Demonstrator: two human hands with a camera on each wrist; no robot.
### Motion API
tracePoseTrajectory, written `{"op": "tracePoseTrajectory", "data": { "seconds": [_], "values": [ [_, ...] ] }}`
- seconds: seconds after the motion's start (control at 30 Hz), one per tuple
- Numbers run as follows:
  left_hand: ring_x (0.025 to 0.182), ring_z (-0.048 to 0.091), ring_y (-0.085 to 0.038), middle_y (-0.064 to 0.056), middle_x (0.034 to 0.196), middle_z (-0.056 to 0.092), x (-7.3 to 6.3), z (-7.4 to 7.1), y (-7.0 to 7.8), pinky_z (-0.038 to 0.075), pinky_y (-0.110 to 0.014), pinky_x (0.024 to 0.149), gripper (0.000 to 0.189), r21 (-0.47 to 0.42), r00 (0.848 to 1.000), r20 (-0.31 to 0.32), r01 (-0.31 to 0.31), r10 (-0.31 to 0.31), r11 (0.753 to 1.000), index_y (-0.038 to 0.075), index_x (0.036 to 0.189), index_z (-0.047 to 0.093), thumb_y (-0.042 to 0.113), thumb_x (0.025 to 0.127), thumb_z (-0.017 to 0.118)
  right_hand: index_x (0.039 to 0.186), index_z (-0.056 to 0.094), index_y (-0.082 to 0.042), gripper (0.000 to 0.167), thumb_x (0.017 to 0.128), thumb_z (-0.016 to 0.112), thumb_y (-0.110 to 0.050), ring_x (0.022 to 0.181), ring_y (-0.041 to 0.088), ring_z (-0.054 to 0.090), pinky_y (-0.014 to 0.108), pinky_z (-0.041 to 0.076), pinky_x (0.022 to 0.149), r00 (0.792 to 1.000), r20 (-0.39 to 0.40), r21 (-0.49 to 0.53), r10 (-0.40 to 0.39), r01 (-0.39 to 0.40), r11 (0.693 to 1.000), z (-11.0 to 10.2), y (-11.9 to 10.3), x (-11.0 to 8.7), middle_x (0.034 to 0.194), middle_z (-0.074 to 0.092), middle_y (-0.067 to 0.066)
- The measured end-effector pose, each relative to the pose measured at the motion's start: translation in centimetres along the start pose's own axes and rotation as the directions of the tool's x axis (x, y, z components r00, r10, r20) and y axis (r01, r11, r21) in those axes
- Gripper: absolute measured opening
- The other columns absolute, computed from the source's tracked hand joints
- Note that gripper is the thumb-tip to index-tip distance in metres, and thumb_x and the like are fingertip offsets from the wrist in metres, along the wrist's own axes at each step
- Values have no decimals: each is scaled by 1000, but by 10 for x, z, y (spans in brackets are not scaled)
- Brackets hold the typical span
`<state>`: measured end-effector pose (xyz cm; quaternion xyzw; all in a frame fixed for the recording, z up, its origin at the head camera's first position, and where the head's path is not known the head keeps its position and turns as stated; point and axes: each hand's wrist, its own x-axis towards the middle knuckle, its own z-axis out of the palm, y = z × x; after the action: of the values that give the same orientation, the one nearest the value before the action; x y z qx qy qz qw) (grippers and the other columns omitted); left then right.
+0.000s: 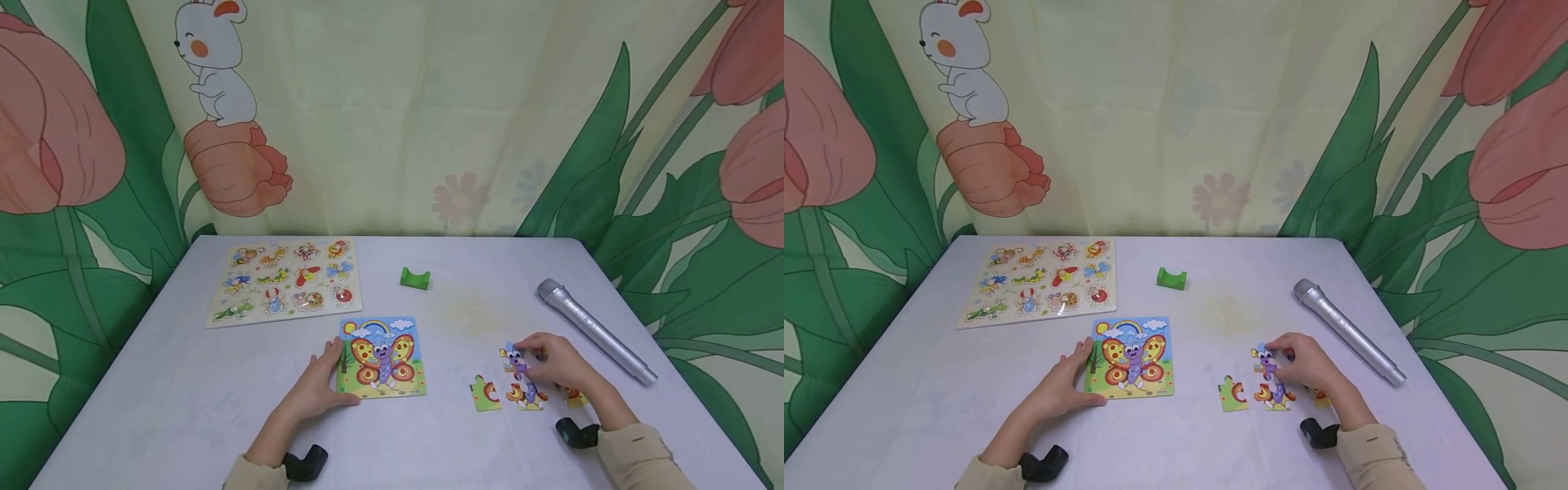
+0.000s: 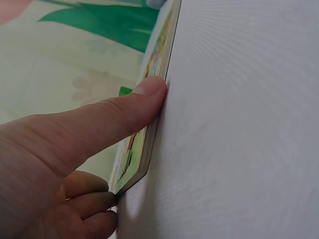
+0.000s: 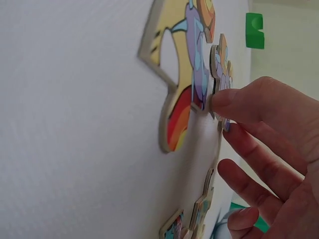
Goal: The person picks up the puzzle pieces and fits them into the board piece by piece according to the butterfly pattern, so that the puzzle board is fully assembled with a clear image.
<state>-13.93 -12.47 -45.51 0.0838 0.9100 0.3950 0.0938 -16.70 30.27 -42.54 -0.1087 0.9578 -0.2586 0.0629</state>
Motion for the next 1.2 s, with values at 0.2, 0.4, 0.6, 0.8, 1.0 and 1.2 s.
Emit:
{"op": "tracePoseTrajectory", "data": {
  "seconds": [0.2,0.4,0.6,0.8,1.0,1.2],
  "values": [
    [137,13,-33,-20,147,23,-1,-2,2,7,-50,111,104,1,1000,3,-25,25,1000,-5,141,25,27,62,84,109,66,-3,42,69,77,-9,92,25,53,43,51,77,999,-7,-16,-39,39,999,-1,-4,1,107,60,11],
    [137,13,-33,-20,147,22,-1,-2,3,7,-49,111,105,-2,1000,9,-21,21,1000,-5,141,24,29,62,84,106,67,-3,40,67,77,-7,96,31,54,47,49,80,996,-34,-21,-84,83,996,2,-13,3,104,60,10],
    [137,13,-33,-20,147,22,-1,-2,3,7,-50,110,105,-9,1000,7,-19,19,1000,-5,141,24,29,62,84,103,68,-3,39,66,77,-5,98,31,54,51,47,84,991,-39,1,-131,131,991,8,-25,10,100,60,6],
    [137,13,-33,-21,147,22,0,-2,3,7,-49,110,105,-11,1000,7,-20,20,1000,-5,141,24,29,62,84,102,69,-3,37,67,77,-7,98,30,54,51,45,86,983,-33,16,-183,183,983,15,-40,17,99,60,4],
    [137,13,-33,-20,147,22,0,-2,3,7,-50,110,105,-8,1000,4,-16,16,1000,-4,142,24,29,62,84,102,70,-6,36,67,77,-9,96,26,55,48,46,85,971,-27,25,-238,238,971,22,-56,27,98,60,1],
    [137,13,-33,-19,148,21,0,-1,1,7,-50,110,106,0,1000,0,-12,12,1000,-3,142,24,30,62,84,102,70,-8,36,67,77,-9,96,23,53,46,47,85,969,3,85,-247,245,966,30,-73,35,99,59,0]
  ]
}}
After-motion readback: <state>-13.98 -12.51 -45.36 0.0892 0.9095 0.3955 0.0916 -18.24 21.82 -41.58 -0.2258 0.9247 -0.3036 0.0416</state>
